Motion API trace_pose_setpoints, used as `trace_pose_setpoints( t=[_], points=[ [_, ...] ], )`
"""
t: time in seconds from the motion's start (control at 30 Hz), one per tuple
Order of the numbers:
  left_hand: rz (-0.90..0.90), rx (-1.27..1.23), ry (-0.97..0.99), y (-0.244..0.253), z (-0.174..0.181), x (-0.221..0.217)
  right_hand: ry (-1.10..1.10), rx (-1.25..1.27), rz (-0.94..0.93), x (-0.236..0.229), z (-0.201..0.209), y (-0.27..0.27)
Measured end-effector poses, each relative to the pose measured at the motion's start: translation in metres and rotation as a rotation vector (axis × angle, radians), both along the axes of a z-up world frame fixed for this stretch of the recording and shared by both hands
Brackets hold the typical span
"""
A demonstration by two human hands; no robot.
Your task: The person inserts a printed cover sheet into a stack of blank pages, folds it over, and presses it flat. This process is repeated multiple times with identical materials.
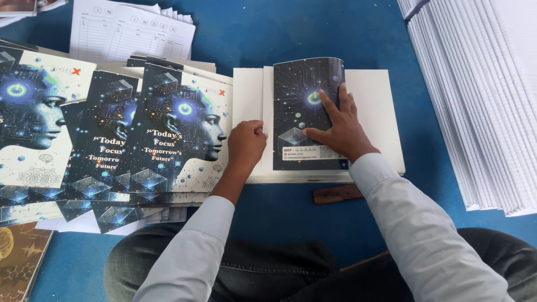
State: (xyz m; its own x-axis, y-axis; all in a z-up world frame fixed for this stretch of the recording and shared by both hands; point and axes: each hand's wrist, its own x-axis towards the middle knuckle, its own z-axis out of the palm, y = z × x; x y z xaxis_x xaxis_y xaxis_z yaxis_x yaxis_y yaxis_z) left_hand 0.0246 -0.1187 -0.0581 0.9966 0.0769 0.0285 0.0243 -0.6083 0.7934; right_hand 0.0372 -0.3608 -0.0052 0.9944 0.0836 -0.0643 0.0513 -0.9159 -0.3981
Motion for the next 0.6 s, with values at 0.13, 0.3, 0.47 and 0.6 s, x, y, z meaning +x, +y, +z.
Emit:
trace_pose_setpoints(
  t=[0.13,0.3,0.47,0.6],
  points=[
    [0.004,-0.074,0.01,0.0,0.005,-0.001,0.017,-0.042,-0.017,0.003,-0.003,0.006],
    [-0.023,-0.045,0.001,0.001,0.011,-0.002,-0.007,-0.133,-0.005,0.007,-0.009,0.015],
    [-0.038,0.018,0.053,0.001,0.011,-0.002,-0.04,-0.188,0.012,0.008,-0.014,0.019],
    [-0.026,0.011,0.021,0.0,0.008,-0.002,-0.034,-0.192,0.003,0.008,-0.015,0.021]
  ],
)
